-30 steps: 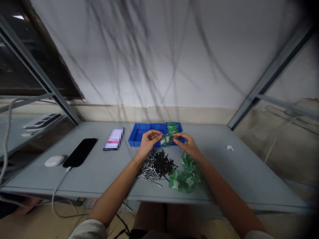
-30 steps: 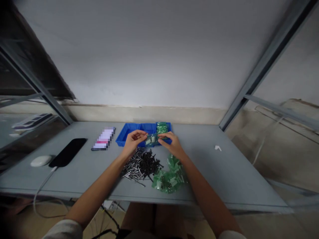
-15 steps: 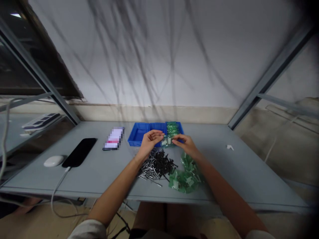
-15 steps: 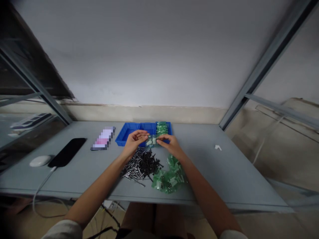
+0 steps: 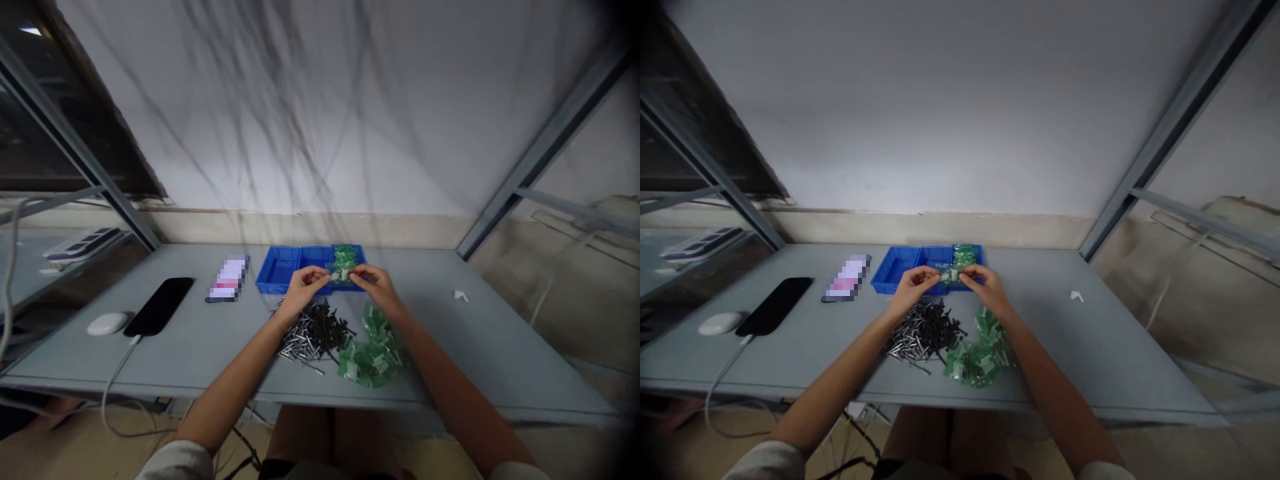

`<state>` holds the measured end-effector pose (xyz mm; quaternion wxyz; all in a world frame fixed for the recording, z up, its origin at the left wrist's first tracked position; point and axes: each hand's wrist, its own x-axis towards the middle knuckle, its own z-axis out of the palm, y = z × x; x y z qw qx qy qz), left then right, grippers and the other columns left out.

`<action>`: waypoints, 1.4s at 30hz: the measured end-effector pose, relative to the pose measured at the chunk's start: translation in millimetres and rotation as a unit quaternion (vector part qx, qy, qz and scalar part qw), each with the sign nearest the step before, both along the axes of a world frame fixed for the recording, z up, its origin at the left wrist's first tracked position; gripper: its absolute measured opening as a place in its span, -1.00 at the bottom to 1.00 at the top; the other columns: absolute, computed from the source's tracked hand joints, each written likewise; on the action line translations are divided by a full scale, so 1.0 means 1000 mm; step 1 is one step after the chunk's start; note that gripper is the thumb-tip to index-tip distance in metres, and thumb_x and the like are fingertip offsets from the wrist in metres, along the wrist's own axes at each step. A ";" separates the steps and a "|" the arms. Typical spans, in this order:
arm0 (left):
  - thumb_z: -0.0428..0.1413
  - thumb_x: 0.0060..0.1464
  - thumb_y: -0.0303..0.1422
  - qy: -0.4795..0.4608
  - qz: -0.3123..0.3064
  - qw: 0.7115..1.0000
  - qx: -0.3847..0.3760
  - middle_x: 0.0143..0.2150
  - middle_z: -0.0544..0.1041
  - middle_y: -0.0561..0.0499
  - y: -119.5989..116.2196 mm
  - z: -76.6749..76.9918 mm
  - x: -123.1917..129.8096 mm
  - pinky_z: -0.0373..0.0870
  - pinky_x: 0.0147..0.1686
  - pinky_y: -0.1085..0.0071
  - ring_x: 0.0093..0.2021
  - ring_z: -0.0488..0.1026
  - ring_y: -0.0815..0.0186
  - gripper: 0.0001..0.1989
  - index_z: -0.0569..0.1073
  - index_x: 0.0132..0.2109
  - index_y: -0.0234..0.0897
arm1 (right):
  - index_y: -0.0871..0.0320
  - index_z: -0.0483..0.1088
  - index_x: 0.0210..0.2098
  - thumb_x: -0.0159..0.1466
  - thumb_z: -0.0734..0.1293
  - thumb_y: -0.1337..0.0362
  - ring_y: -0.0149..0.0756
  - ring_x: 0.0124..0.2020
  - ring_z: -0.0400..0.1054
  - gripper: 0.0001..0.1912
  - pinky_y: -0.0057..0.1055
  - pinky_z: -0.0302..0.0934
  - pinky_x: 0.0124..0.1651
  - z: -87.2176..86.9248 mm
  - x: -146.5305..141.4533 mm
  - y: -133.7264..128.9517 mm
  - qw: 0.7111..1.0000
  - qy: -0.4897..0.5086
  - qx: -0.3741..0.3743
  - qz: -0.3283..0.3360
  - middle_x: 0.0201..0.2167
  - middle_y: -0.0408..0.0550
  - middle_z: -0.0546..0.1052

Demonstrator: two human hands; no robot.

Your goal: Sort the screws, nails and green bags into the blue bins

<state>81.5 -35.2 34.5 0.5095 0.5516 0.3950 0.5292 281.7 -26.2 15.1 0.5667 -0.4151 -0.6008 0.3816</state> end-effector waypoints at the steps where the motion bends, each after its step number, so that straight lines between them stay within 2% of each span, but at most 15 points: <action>1: 0.36 -0.23 -0.10 -0.002 -0.002 1.000 0.000 -0.51 0.48 0.07 0.000 0.000 0.000 0.25 -0.45 0.50 -0.51 0.33 0.47 -0.60 0.53 -0.35 -0.34 | 0.09 0.53 -0.44 0.01 0.49 0.02 -0.26 -0.37 0.40 -0.72 -0.29 0.30 -0.23 0.000 0.000 0.000 1.000 -0.007 0.010 -0.003 -0.44 -0.09 0.56; 4: 0.36 -0.21 -0.10 0.004 -0.013 1.000 -0.005 -0.53 0.51 0.05 0.000 0.000 -0.001 0.28 -0.43 0.49 -0.49 0.39 0.43 -0.60 0.52 -0.35 -0.34 | 0.10 0.54 -0.45 0.05 0.47 0.06 -0.26 -0.36 0.40 -0.77 -0.31 0.29 -0.25 -0.001 0.001 0.000 0.999 -0.033 0.030 -0.005 -0.43 -0.09 0.55; 8: 0.29 -0.11 -0.04 0.033 -0.033 0.999 -0.027 -0.42 0.59 -0.05 0.000 -0.001 -0.003 0.28 -0.48 0.49 -0.50 0.41 0.41 -0.57 0.51 -0.29 -0.35 | 0.11 0.56 -0.37 0.07 0.44 0.08 -0.27 -0.43 0.40 -0.76 -0.32 0.30 -0.34 0.003 0.001 -0.004 0.999 -0.045 0.001 0.007 -0.48 -0.09 0.55; 10: 0.22 -0.05 0.02 0.046 -0.031 0.998 -0.029 -0.37 0.61 -0.10 0.001 -0.002 -0.003 0.27 -0.51 0.48 -0.49 0.43 0.39 -0.54 0.53 -0.30 -0.36 | 0.10 0.57 -0.32 0.11 0.41 0.11 -0.26 -0.41 0.42 -0.78 -0.31 0.32 -0.31 0.006 0.001 -0.006 0.999 -0.049 -0.003 0.016 -0.46 -0.08 0.57; 13: 0.21 -0.06 0.05 0.049 -0.014 0.998 -0.020 -0.42 0.58 -0.09 0.002 -0.004 -0.003 0.28 -0.50 0.47 -0.47 0.44 0.36 -0.49 0.57 -0.28 -0.39 | 0.07 0.59 -0.31 0.16 0.34 0.14 -0.24 -0.35 0.45 -0.78 -0.27 0.35 -0.22 0.010 0.002 -0.009 0.998 -0.053 0.009 0.015 -0.37 -0.06 0.61; 17: 0.34 -0.20 -0.10 0.052 0.001 0.999 0.004 -0.61 0.43 0.08 0.004 -0.008 -0.002 0.15 -0.56 0.49 -0.60 0.26 0.46 -0.47 0.59 -0.14 -0.43 | 0.07 0.59 -0.28 0.16 0.34 0.14 -0.22 -0.31 0.47 -0.76 -0.25 0.36 -0.18 0.012 0.001 -0.010 0.998 -0.055 0.009 0.020 -0.31 -0.05 0.63; 20: 0.33 -0.17 -0.18 0.052 0.010 0.998 0.027 -0.64 0.37 0.13 0.003 -0.009 -0.002 0.08 -0.56 0.51 -0.62 0.17 0.51 -0.51 0.58 -0.11 -0.43 | 0.07 0.58 -0.28 0.11 0.39 0.14 -0.20 -0.29 0.48 -0.78 -0.26 0.36 -0.19 0.011 -0.001 -0.010 0.998 -0.060 0.011 0.018 -0.29 -0.04 0.63; 26: 0.32 -0.15 -0.23 0.044 0.017 0.998 0.043 -0.62 0.39 0.12 0.001 -0.006 0.000 0.12 -0.55 0.52 -0.61 0.22 0.50 -0.60 0.58 -0.16 -0.39 | 0.07 0.55 -0.29 0.12 0.42 0.09 -0.21 -0.32 0.47 -0.77 -0.28 0.34 -0.25 0.008 -0.001 -0.008 0.997 -0.076 0.025 0.004 -0.32 -0.04 0.61; 31: 0.33 -0.17 -0.24 0.027 0.017 0.999 0.042 -0.54 0.48 0.06 0.001 -0.005 0.001 0.24 -0.51 0.51 -0.56 0.33 0.47 -0.63 0.56 -0.20 -0.37 | 0.07 0.46 -0.31 0.09 0.44 0.08 -0.24 -0.37 0.45 -0.75 -0.30 0.32 -0.29 0.005 -0.001 -0.006 0.998 -0.057 0.027 0.008 -0.38 -0.07 0.58; 36: 0.35 -0.20 -0.23 -0.005 0.015 0.999 0.038 -0.37 0.57 -0.02 0.002 -0.005 0.002 0.37 -0.43 0.50 -0.46 0.45 0.43 -0.60 0.51 -0.20 -0.35 | 0.04 0.34 -0.13 0.07 0.47 0.09 -0.30 -0.45 0.41 -0.58 -0.32 0.31 -0.32 0.003 -0.002 -0.005 0.999 -0.028 0.021 0.014 -0.43 -0.16 0.55; 39: 0.34 -0.18 -0.21 -0.014 0.008 0.999 0.033 -0.33 0.58 -0.03 0.003 -0.007 0.002 0.41 -0.39 0.48 -0.42 0.49 0.39 -0.56 0.47 -0.16 -0.34 | 0.04 0.33 -0.03 0.05 0.48 0.10 -0.31 -0.47 0.39 -0.47 -0.33 0.31 -0.33 0.002 -0.002 -0.004 1.000 -0.016 0.007 0.011 -0.45 -0.18 0.53; 42: 0.33 -0.16 -0.21 -0.001 0.005 0.999 0.035 -0.31 0.58 -0.04 0.003 -0.007 0.001 0.41 -0.38 0.47 -0.41 0.49 0.39 -0.55 0.46 -0.13 -0.34 | 0.08 0.40 -0.07 0.06 0.46 0.09 -0.30 -0.46 0.40 -0.54 -0.33 0.31 -0.32 0.002 -0.001 -0.003 0.999 -0.030 0.002 0.017 -0.46 -0.16 0.54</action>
